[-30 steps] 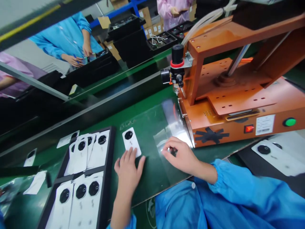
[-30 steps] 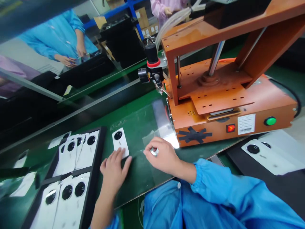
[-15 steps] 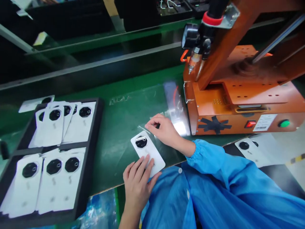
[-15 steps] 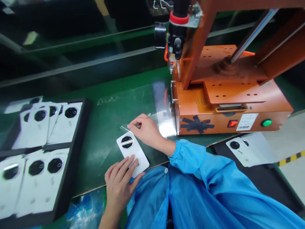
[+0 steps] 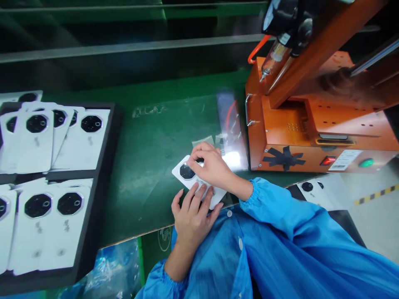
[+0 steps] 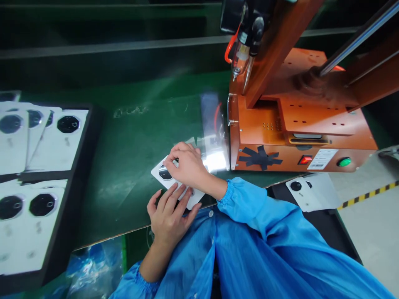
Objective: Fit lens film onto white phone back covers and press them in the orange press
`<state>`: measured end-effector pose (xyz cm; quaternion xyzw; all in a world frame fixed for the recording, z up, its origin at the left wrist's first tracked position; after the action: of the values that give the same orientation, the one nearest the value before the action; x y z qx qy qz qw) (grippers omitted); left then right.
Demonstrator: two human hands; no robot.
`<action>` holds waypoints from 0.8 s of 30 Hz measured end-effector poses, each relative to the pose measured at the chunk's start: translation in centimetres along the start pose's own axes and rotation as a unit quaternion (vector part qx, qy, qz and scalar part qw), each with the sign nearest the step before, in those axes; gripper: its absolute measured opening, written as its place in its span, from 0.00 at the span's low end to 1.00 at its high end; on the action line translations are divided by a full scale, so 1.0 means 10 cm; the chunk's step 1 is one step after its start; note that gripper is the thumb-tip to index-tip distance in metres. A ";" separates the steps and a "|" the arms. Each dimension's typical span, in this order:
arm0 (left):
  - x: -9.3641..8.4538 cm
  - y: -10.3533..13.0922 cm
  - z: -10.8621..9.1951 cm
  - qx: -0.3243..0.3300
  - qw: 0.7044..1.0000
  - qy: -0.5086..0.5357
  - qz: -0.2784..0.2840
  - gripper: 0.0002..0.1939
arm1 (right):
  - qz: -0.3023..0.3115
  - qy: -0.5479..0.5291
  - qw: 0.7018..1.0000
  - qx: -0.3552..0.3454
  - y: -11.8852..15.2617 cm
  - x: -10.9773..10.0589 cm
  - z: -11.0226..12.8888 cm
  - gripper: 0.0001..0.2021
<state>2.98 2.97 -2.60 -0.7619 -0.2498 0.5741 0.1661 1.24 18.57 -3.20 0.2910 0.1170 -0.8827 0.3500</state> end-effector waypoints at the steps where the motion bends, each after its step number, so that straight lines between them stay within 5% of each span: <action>1: 0.00 0.00 0.01 -0.004 1.000 -0.001 0.000 0.21 | 0.009 0.005 1.000 -0.004 0.00 0.03 0.01 0.07; 24: 0.00 -0.01 0.01 -0.017 1.000 -0.017 -0.003 0.18 | -0.036 0.124 0.989 -0.076 0.04 0.11 0.05 0.08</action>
<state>2.86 3.01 -2.55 -0.7538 -0.2645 0.5824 0.1504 0.64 17.48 -3.40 0.3662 0.2371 -0.8403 0.3219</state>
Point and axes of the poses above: each hand's wrist, its own y-axis away from the middle knuckle, its own x-axis out of the palm, z = x × y, the point moved 10 cm from there along -y, towards the middle knuckle, and after that the axes turned 2 degrees about -z, right-handed, at the moved point
